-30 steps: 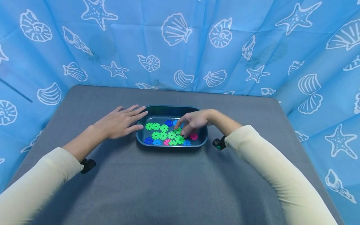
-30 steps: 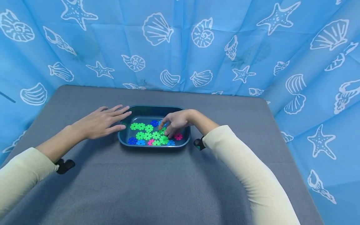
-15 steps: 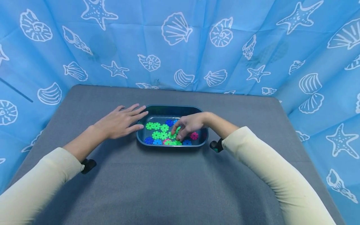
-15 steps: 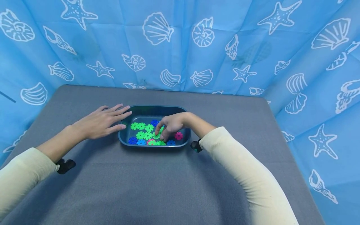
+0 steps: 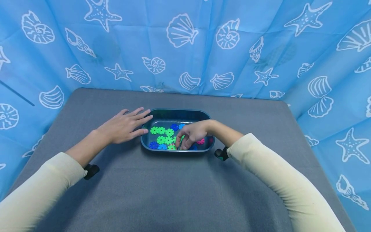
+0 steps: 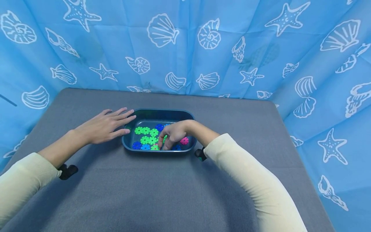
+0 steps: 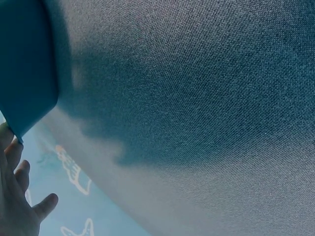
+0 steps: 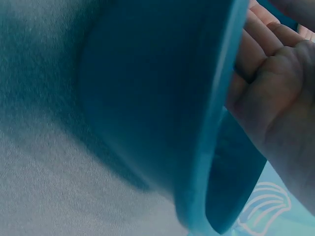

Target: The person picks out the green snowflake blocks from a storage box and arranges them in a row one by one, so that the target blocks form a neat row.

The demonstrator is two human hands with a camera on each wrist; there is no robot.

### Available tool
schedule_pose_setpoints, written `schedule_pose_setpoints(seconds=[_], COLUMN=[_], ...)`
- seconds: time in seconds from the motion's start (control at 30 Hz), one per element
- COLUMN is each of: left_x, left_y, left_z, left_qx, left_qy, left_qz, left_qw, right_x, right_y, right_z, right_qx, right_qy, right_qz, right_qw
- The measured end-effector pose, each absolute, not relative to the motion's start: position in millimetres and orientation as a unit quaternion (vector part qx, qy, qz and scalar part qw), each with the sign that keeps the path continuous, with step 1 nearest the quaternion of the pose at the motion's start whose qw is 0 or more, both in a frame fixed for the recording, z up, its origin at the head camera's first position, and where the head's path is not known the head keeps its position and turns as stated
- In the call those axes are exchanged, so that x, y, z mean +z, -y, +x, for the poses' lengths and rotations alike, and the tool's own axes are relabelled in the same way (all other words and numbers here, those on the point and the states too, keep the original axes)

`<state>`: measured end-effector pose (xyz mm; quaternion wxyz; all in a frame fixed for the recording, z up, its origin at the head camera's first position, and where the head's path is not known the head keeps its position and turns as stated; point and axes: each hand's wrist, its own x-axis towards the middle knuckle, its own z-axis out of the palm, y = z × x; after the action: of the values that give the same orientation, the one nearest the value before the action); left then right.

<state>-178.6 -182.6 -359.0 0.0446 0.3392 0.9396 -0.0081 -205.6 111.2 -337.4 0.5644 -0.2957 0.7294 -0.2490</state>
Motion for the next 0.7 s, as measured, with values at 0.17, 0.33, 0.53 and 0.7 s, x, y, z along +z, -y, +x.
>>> schedule_pose_setpoints(seconds=[0.17,0.33,0.53,0.7], left_x=[-359.8,-360.5,-360.3,-360.0], left_y=[182.8,182.9,182.4,182.4], left_z=[-178.8,-178.8,-178.5,-178.8], left_qx=[-0.006,-0.005,-0.004,-0.006], left_qy=[-0.941,-0.942,-0.941,-0.94], left_qz=[0.335,0.332,0.334,0.337], left_qw=[0.049,0.052,0.051,0.049], right_x=[-338.4,-338.4,-337.0,-335.3], right_y=[-109.0,-108.1,-108.4,-108.6], right_z=[-204.3,-203.9,-203.0,-202.7], right_qx=[-0.259,-0.265,-0.264,-0.266], right_qy=[-0.728,-0.733,-0.746,-0.765], right_qz=[-0.286,-0.281,-0.279,-0.276], right_qw=[0.566,0.56,0.544,0.518])
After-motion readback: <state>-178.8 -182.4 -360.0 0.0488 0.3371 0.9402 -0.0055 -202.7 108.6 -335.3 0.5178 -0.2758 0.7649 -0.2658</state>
